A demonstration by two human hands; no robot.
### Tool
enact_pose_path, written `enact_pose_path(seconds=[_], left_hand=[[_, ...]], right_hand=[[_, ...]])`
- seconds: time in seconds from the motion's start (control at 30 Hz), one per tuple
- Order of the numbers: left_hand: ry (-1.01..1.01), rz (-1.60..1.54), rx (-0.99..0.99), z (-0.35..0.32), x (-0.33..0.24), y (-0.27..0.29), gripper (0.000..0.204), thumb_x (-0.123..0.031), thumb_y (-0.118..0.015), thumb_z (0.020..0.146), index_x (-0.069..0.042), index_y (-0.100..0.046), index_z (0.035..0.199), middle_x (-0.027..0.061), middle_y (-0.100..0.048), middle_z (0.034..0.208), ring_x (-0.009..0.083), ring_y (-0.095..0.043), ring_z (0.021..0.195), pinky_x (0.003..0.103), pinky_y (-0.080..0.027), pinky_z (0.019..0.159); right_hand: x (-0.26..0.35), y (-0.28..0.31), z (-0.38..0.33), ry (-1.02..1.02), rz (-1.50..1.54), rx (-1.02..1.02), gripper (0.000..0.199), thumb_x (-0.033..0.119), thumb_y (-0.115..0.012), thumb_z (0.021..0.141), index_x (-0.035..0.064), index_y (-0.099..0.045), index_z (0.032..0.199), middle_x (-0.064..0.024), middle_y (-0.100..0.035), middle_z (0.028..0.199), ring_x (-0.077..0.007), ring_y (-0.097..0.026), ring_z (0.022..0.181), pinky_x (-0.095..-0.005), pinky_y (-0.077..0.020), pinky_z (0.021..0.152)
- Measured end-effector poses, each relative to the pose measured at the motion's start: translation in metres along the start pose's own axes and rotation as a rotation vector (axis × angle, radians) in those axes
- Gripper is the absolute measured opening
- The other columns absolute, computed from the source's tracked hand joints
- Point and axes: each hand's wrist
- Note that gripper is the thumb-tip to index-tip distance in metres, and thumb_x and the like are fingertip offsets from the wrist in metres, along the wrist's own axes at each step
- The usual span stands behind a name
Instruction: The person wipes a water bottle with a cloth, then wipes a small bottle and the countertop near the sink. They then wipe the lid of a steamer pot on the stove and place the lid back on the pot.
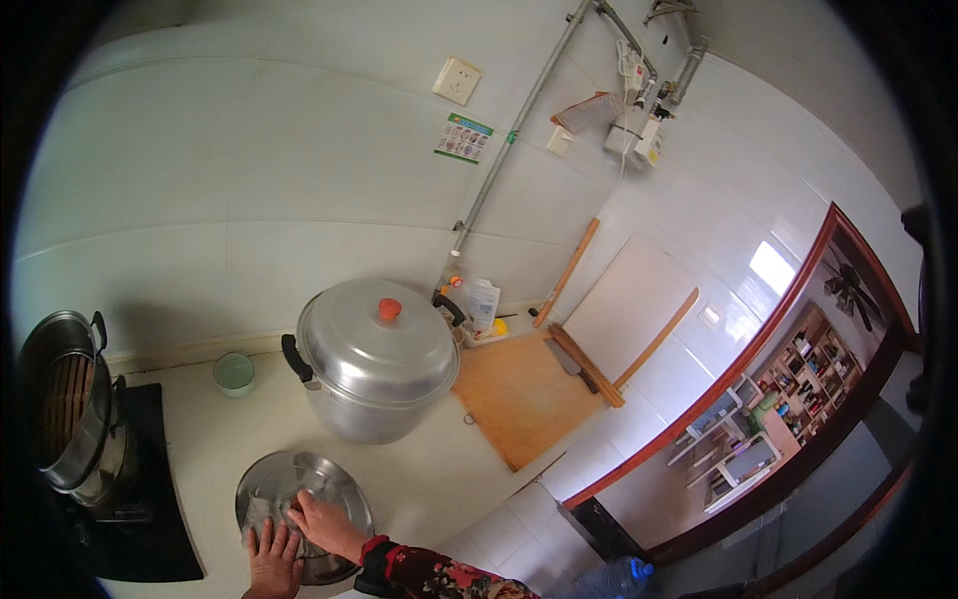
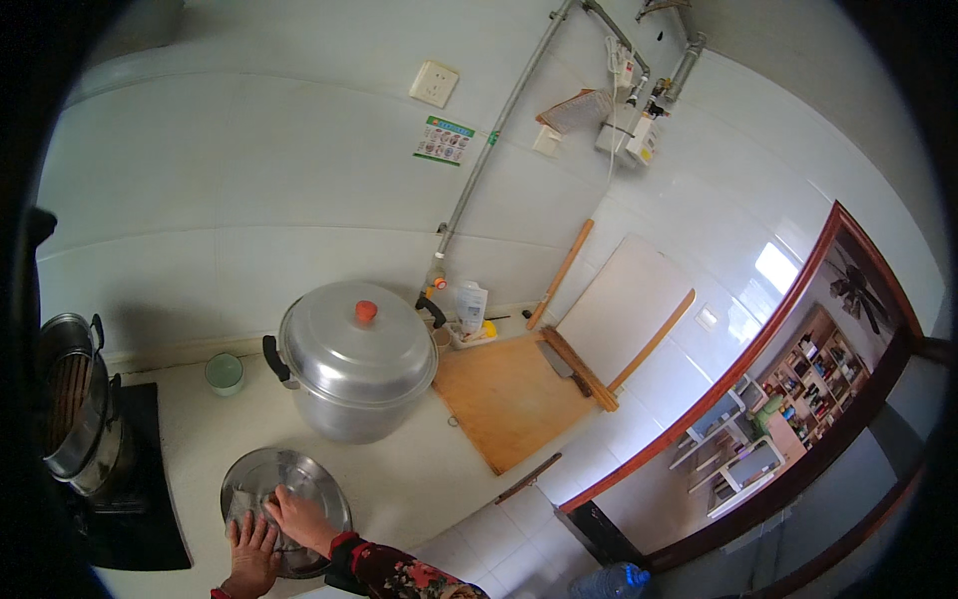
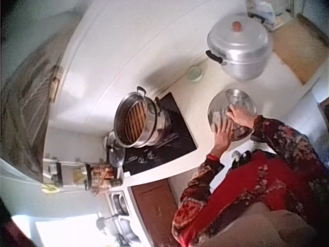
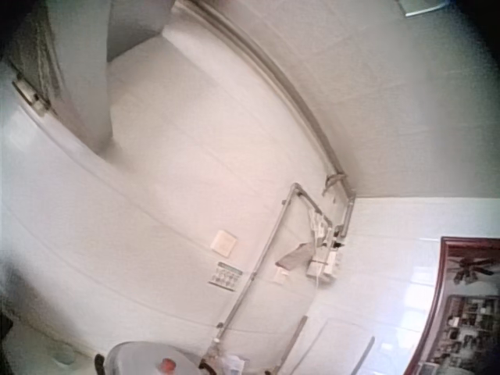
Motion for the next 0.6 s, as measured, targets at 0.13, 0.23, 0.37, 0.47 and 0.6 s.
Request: enact_pose_path(seconds=[0.13, 0.23, 0.37, 0.47, 0.6], left_hand=[[0.089, -0.101, -0.038, 0.018, 0.004, 0.011, 0.056, -0.027, -0.056, 0.085, -0.004, -0.047, 0.136, 0.0212, -0.037, 0.146, 0.0428, -0.027, 0.139, 0.064, -0.011, 0.111], [0.140, -0.068, -0.014, 0.049, 0.023, 0.011, 0.054, -0.028, -0.054, 0.087, -0.010, -0.048, 0.138, 0.0145, -0.034, 0.151, 0.0354, -0.025, 0.141, 0.060, -0.010, 0.114], [0.169, -0.013, 0.032, 0.084, 0.038, 0.016, 0.051, -0.030, -0.048, 0.092, -0.013, -0.045, 0.140, 0.0107, -0.033, 0.152, 0.0322, -0.023, 0.143, 0.058, -0.014, 0.114], [0.266, -0.079, 0.026, 0.104, 0.047, 0.019, 0.051, -0.031, -0.048, 0.092, -0.014, -0.045, 0.141, 0.0115, -0.032, 0.153, 0.0316, -0.023, 0.143, 0.058, -0.017, 0.113], [0.330, -0.148, -0.060, 0.122, 0.083, -0.008, 0.053, -0.026, -0.050, 0.092, -0.007, -0.042, 0.141, 0.0165, -0.038, 0.148, 0.0364, -0.038, 0.133, 0.048, -0.034, 0.108]], right_hand=[[-0.005, -0.009, -0.003, 0.031, 0.011, -0.046, 0.031, 0.032, -0.052, 0.096, 0.0028, -0.043, 0.102, -0.0224, -0.063, 0.083, -0.0426, -0.062, 0.070, -0.0496, -0.0482, 0.058], [-0.005, -0.011, -0.003, -0.014, -0.003, 0.010, 0.031, 0.033, -0.052, 0.096, 0.0032, -0.043, 0.100, -0.0221, -0.062, 0.082, -0.0431, -0.061, 0.070, -0.0502, -0.0482, 0.058], [-0.005, -0.011, -0.001, -0.038, -0.036, 0.024, 0.031, 0.033, -0.053, 0.096, 0.0038, -0.043, 0.098, -0.0221, -0.062, 0.082, -0.0437, -0.061, 0.070, -0.0512, -0.0477, 0.058], [-0.007, -0.013, -0.001, -0.037, -0.006, 0.007, 0.030, 0.032, -0.053, 0.096, 0.0040, -0.043, 0.098, -0.0223, -0.062, 0.082, -0.0444, -0.061, 0.070, -0.0517, -0.0473, 0.058], [-0.012, -0.017, -0.001, -0.040, 0.033, -0.003, 0.030, 0.032, -0.053, 0.096, 0.0041, -0.043, 0.098, -0.0226, -0.061, 0.082, -0.0450, -0.060, 0.070, -0.0517, -0.0472, 0.057]])
Point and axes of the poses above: each hand's wrist, its own z-axis towards the middle knuckle, its own y-axis out of the back of the hand, x = y × z
